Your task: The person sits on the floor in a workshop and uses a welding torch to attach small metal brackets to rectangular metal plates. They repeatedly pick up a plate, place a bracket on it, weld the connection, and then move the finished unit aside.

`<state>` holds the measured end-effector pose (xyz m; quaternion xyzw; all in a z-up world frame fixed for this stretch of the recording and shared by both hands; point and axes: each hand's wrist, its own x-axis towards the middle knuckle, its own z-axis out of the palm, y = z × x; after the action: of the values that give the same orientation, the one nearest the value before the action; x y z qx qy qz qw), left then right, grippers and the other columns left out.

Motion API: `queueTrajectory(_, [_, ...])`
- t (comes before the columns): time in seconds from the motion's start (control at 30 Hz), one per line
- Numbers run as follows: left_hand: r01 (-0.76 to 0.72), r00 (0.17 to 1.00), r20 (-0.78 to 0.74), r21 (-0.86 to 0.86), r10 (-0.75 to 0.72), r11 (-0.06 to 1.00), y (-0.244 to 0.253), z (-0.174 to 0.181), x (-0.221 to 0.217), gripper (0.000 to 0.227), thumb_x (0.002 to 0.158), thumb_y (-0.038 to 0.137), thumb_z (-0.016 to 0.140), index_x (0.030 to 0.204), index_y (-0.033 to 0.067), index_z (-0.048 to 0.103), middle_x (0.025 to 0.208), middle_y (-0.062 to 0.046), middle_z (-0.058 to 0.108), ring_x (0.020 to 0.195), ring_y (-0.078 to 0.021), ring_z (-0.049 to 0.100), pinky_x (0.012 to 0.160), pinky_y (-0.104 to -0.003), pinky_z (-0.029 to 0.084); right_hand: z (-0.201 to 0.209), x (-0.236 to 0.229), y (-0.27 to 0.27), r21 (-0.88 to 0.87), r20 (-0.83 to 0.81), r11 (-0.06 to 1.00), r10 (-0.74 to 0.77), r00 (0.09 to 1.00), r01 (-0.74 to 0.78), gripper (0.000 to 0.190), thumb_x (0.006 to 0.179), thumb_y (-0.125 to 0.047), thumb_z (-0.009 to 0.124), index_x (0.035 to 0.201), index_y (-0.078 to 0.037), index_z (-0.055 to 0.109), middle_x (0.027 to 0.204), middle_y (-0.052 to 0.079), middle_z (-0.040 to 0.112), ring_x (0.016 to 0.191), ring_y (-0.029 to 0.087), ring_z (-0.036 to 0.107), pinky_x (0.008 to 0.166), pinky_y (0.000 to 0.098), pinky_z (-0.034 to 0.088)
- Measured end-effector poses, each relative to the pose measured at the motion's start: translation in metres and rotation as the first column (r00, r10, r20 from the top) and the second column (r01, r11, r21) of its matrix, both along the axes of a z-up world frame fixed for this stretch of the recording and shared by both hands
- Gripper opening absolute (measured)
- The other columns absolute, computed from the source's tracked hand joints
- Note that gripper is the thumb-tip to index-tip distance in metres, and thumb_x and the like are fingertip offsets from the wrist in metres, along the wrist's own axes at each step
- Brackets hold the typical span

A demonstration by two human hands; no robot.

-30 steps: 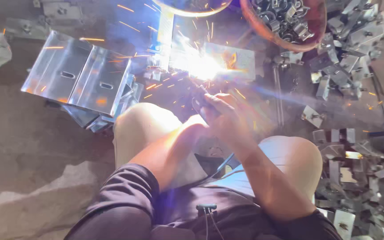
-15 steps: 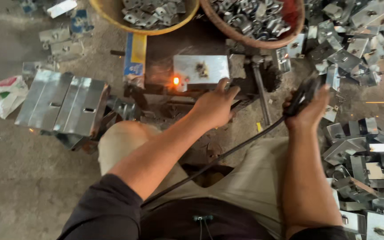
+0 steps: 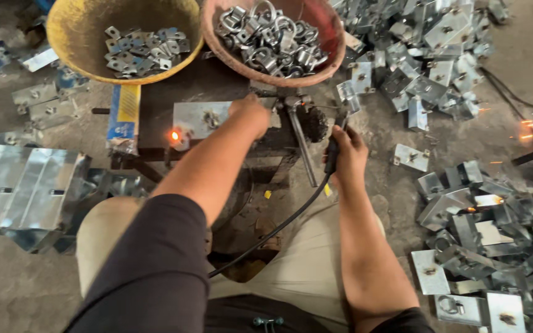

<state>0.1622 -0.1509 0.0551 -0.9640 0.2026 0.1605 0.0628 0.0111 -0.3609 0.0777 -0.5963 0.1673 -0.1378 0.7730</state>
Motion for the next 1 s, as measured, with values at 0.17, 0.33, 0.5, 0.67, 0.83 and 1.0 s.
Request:
queueTrajectory(0.17, [0.221,0.973,0.055,0.052,-0.223,0.974,0.033,0.016,-0.037,0.050,0.093,0.024,0.066,0.142,0.0187,0.057,0.134,-0.011,0.066,0.111,-0.0318,0.070,0.084,-0.047,0.059,0.005,-0.003,0.005,0.014,-0.027,1.000,0.008,1.000,-0.008,0.047,0.091,-0.022,0.074,0.128,0.003,0.062,0.075,0.003,0.059,0.053,0.014,0.058,0.043,0.0301,0.048])
queueTrajectory(0.33, [0.325,0.944,-0.062,0.005,-0.324,0.946,0.083,0.044,-0.091,0.052,0.082,0.017,0.075,0.133,0.0187,0.066,0.126,-0.009,0.073,0.111,-0.0295,0.072,0.086,-0.045,0.059,0.008,-0.006,0.014,-0.056,-0.049,0.998,0.031,0.998,-0.033,0.055,0.086,-0.023,0.078,0.132,0.002,0.060,0.081,0.002,0.063,0.057,0.012,0.059,0.045,0.0284,0.048])
queueTrajectory(0.5, [-0.279,0.898,0.121,-0.585,0.422,0.762,0.130,0.074,-0.123,0.095,0.073,0.050,0.088,0.148,0.0165,0.040,0.146,-0.017,0.048,0.116,-0.0378,0.066,0.084,-0.047,0.061,0.007,-0.004,0.031,-0.417,-0.139,0.907,-0.002,0.990,-0.057,0.063,0.085,-0.027,0.082,0.138,0.000,0.062,0.093,0.012,0.071,0.064,0.018,0.061,0.052,0.0336,0.049])
queueTrajectory(0.67, [-0.666,0.687,-0.151,-0.523,0.711,0.532,0.128,0.063,-0.140,0.139,0.061,0.060,0.095,0.160,0.0233,0.003,0.158,-0.029,0.017,0.114,-0.0467,0.063,0.083,-0.047,0.061,-0.008,0.005,0.045,-0.862,-0.124,0.495,0.011,0.992,-0.113,0.081,0.081,-0.039,0.090,0.142,0.001,0.053,0.118,0.020,0.071,0.104,0.031,0.070,0.088,0.0441,0.055])
queueTrajectory(0.83, [-0.578,0.763,-0.078,-0.528,0.642,0.622,0.143,0.030,-0.124,0.134,0.064,0.047,0.094,0.163,0.0244,0.007,0.157,-0.024,0.030,0.118,-0.0435,0.065,0.087,-0.045,0.062,-0.028,0.007,0.059,-0.908,0.033,0.419,0.145,0.989,-0.031,0.086,0.075,-0.038,0.090,0.141,0.003,0.053,0.127,0.027,0.066,0.115,0.043,0.067,0.100,0.0466,0.053])
queueTrajectory(1.0, [-0.311,0.941,-0.041,-0.498,0.336,0.810,0.199,0.029,-0.097,0.136,0.060,0.034,0.095,0.163,0.0291,0.007,0.157,-0.019,0.035,0.127,-0.0430,0.059,0.101,-0.046,0.054,-0.034,0.010,0.062,-0.918,-0.062,0.380,0.145,0.988,-0.113,0.088,0.070,-0.037,0.091,0.139,0.004,0.055,0.124,0.029,0.065,0.113,0.044,0.065,0.099,0.0472,0.051])
